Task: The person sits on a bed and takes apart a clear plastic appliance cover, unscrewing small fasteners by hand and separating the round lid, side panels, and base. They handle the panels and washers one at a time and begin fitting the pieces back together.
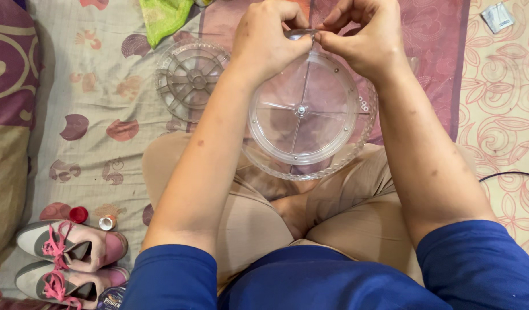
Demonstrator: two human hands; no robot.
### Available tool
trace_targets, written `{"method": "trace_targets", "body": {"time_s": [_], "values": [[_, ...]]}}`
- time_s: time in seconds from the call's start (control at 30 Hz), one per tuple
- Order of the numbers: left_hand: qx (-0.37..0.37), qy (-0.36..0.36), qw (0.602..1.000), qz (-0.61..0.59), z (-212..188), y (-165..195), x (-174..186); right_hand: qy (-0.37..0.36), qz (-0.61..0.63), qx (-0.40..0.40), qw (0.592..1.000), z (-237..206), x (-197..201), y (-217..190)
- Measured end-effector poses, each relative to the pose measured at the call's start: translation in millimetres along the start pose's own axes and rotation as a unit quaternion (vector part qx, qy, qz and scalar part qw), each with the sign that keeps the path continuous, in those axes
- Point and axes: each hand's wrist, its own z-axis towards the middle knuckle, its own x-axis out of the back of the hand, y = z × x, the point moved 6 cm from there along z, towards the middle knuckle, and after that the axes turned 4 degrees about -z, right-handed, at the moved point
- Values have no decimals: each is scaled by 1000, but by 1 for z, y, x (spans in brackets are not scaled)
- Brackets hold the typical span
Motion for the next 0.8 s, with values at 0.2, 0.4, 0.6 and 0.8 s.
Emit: {"method": "trace_targets", "body": {"time_s": [0.2, 0.4, 0.6, 0.8], "values": [[25, 10, 1000, 11, 2, -10, 0, -7, 8, -7, 1000, 8, -1, 11], [29, 17, 999, 20, 7, -15, -1, -12, 50, -28, 998, 17, -4, 14], [47, 1, 998, -31, 12, -23, 0, -14, 50, -33, 998, 20, -5, 2], [97, 55, 990, 88, 16, -41, 8, 145, 99, -159, 972, -12, 60, 68]]}}
